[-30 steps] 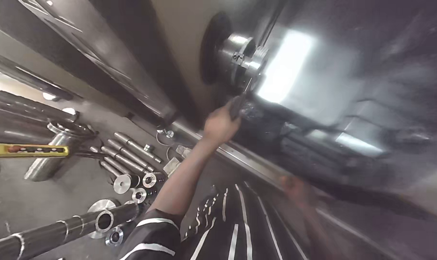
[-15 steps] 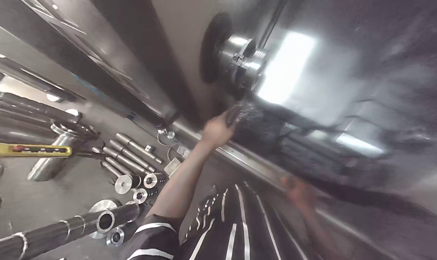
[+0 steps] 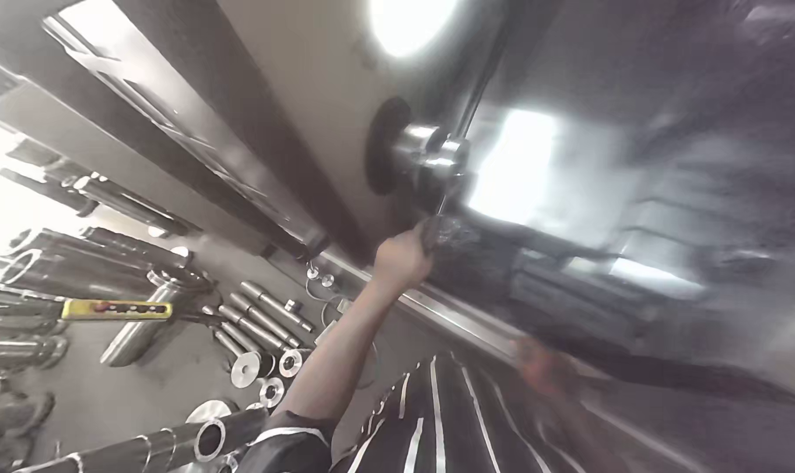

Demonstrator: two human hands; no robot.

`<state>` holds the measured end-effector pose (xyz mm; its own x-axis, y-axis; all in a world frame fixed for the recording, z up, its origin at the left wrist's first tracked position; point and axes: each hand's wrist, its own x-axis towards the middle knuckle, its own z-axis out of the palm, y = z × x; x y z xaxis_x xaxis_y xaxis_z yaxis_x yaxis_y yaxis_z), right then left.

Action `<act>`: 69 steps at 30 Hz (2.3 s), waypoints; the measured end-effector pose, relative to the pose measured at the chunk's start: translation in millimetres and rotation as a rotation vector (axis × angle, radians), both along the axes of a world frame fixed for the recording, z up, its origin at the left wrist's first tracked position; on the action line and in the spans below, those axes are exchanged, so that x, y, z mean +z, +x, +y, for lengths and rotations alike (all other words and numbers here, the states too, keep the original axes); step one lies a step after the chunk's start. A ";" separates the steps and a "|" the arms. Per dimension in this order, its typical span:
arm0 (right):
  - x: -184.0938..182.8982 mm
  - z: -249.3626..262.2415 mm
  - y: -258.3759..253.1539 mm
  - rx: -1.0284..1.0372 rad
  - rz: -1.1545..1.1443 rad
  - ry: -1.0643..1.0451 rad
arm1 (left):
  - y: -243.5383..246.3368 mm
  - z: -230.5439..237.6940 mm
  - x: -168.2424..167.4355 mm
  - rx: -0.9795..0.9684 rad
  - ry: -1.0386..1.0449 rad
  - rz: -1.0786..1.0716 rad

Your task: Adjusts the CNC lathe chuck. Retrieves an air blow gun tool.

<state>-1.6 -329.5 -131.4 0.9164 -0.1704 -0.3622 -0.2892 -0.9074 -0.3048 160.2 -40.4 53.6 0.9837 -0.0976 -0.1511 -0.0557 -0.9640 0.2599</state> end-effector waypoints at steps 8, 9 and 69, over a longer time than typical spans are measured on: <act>-42.4 -15.1 -0.6 0.071 -0.154 -0.034 | 36.5 -41.3 27.0 0.000 0.060 -0.041; -43.3 -15.0 -0.7 0.073 -0.160 -0.032 | 43.5 -45.5 26.8 -0.015 0.072 -0.043; -57.2 -25.6 -9.2 0.160 -0.228 0.033 | 88.0 -59.3 66.9 -0.284 0.596 0.129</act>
<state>-10.8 -355.1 -188.5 0.9891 -0.0088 -0.1469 -0.0640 -0.9245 -0.3758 248.2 -99.7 120.5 0.9026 -0.2136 -0.3738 -0.3327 -0.8971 -0.2907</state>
